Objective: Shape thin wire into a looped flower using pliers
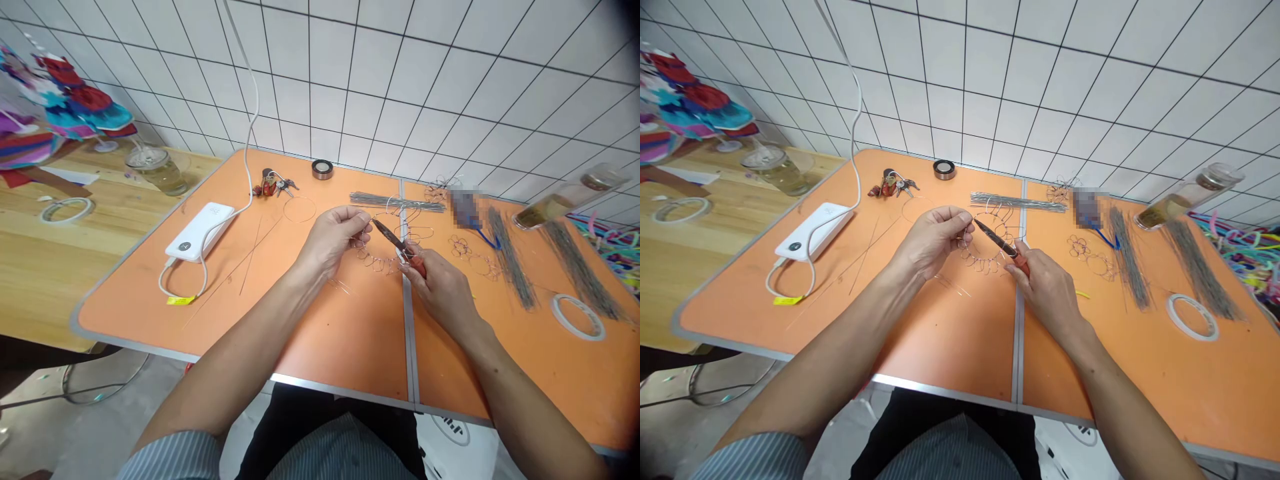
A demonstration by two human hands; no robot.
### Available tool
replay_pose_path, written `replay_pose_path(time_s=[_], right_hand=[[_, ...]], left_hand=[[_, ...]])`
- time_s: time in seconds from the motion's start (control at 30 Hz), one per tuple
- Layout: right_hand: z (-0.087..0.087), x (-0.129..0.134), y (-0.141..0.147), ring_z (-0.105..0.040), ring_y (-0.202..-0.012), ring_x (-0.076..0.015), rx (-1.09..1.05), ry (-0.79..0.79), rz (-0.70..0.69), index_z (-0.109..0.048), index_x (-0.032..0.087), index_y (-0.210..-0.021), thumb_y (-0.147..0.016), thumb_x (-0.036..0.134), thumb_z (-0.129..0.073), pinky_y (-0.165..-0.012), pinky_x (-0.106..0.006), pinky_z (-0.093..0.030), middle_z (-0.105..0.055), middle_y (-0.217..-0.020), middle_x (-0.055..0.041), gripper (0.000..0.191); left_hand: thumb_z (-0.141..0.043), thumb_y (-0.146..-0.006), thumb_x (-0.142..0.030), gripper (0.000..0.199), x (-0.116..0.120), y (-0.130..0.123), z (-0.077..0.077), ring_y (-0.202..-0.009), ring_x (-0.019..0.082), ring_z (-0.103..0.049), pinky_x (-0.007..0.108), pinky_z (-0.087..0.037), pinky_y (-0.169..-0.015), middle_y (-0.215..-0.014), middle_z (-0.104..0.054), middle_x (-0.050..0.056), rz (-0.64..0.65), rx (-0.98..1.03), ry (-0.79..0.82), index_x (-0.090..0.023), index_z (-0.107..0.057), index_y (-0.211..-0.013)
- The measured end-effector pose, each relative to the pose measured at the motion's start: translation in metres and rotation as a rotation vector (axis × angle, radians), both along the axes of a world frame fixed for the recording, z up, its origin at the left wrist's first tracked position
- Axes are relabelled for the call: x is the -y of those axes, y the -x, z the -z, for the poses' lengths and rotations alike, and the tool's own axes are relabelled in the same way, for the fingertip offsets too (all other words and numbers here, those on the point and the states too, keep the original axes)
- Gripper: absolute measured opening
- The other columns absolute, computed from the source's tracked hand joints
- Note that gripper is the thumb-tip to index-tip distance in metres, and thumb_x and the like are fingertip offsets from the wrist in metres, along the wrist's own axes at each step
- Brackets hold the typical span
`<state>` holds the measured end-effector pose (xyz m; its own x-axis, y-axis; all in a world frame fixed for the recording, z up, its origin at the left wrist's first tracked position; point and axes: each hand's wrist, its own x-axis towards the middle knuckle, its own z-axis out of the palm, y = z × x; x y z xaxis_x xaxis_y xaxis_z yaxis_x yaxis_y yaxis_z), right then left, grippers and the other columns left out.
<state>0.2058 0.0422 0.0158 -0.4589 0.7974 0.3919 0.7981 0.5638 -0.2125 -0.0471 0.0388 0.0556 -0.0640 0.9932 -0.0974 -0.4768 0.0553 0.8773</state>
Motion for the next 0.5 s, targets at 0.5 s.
replay_pose_path(time_s=[0.5], right_hand=[[0.0035, -0.0038, -0.0016, -0.073, -0.089, -0.0281, 0.104, -0.283, -0.005, -0.063, 0.010, -0.151, -0.116, 0.051, -0.046, -0.068, -0.037, -0.046, -0.080, -0.101, -0.0110, 0.057]], left_hand=[[-0.080, -0.091, -0.019, 0.017, 0.0001, -0.0065, -0.0012, -0.060, 0.008, -0.064, 0.021, -0.052, -0.064, -0.074, -0.071, 0.003, 0.009, 0.093, 0.059, -0.012, -0.071, -0.078]])
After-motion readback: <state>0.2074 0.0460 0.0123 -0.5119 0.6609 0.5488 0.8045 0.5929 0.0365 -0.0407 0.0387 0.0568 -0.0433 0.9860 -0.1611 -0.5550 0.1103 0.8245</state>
